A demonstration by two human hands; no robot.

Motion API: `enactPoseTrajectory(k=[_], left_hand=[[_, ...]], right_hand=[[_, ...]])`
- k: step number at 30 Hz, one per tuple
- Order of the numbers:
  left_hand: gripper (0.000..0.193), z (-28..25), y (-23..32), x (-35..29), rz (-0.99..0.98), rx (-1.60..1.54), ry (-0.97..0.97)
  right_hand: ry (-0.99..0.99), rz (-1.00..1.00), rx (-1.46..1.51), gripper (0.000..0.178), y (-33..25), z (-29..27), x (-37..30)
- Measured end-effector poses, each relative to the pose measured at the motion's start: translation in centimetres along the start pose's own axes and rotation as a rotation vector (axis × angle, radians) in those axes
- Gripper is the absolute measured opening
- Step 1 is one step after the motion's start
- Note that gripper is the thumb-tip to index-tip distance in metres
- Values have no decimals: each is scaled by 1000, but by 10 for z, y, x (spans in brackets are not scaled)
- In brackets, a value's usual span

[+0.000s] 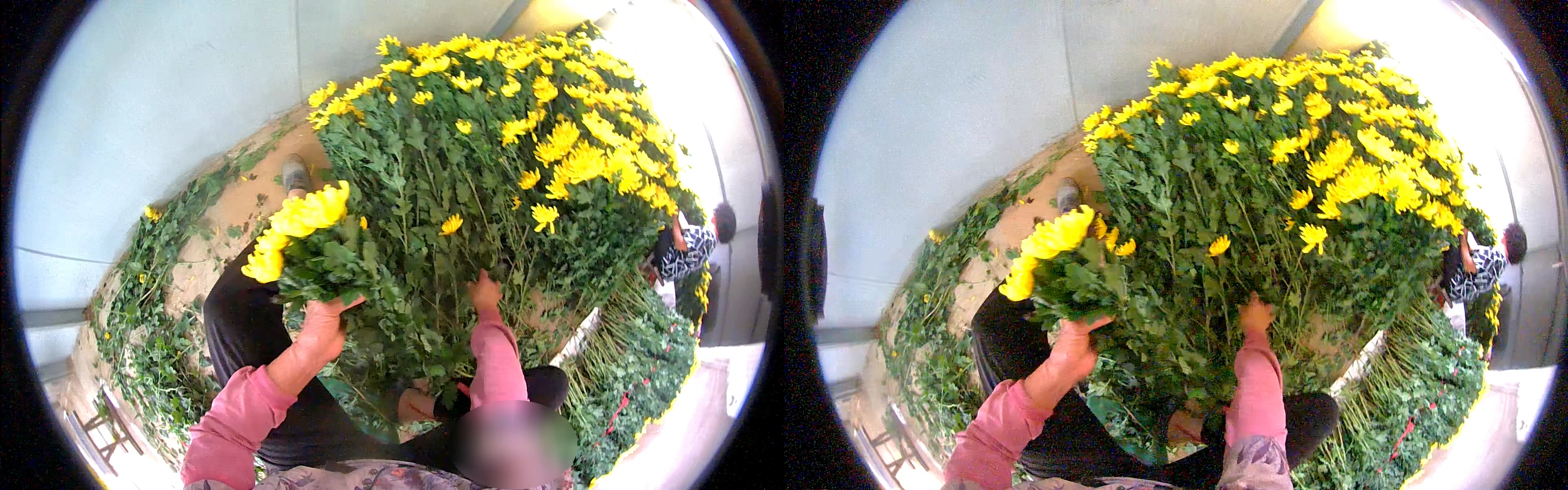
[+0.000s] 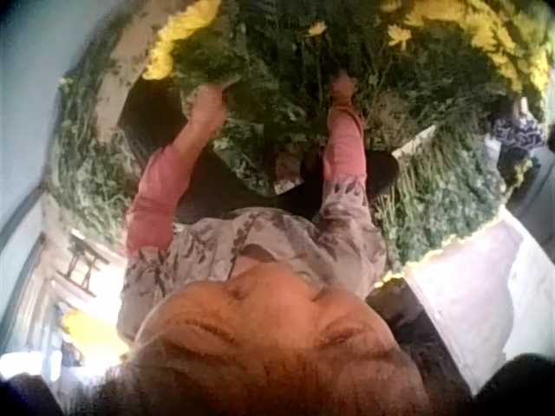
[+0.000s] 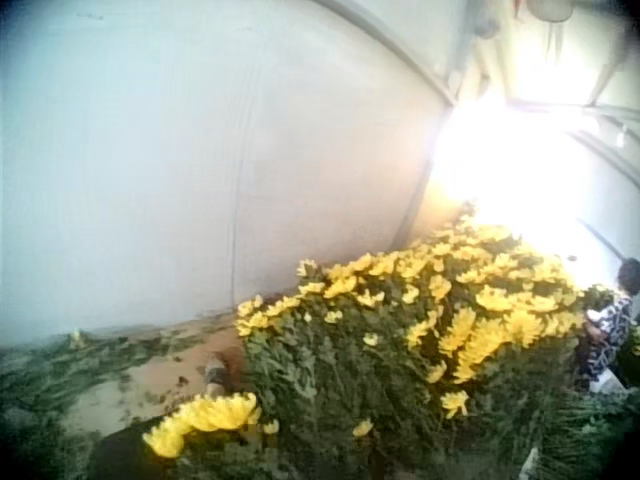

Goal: The person gathers yellow flowers into bundles and ties them with red ribbons while sitting on the floor surrounded by flower stems.

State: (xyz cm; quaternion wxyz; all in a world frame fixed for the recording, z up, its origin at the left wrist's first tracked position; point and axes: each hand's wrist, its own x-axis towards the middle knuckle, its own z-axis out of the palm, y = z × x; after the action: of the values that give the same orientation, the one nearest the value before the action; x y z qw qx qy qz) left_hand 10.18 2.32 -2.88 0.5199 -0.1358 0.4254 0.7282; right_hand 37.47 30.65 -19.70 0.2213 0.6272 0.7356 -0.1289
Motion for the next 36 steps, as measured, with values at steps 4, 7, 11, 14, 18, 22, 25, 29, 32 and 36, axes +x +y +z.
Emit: enactPoseTrajectory(k=[4,7,11,14,18,22,25,29,32,36], left_hand=[[12,-5,-9,26,-4,5,-47],[14,22,2,17,-47,-21,-27],[13,7,-21,41,-9,2,-35],[22,-4,-27,59,-21,-6,-100],[25,8,-18,57,-67,4,-77],[19,22,-9,45,-104,-40,-256],[18,16,-6,35,-131,-2,-344],[26,19,-5,23,-8,-87,-117],[28,-12,2,-1,182,33,-9],[39,-18,37,-51,164,-210,57]], right_hand=[[332,-257,-2,67,7,18,-8],[553,-307,144,59,11,14,6],[302,-363,-98,38,-7,5,-3],[477,-487,307,20,-29,-19,-19],[537,-771,701,14,-96,-123,-147],[680,-993,457,21,-121,-129,-209],[601,-904,455,23,-130,-109,-222],[597,-1051,255,29,-144,-104,-245],[429,-1192,368,27,-149,-119,-252],[227,-847,765,18,-158,-114,-198]])
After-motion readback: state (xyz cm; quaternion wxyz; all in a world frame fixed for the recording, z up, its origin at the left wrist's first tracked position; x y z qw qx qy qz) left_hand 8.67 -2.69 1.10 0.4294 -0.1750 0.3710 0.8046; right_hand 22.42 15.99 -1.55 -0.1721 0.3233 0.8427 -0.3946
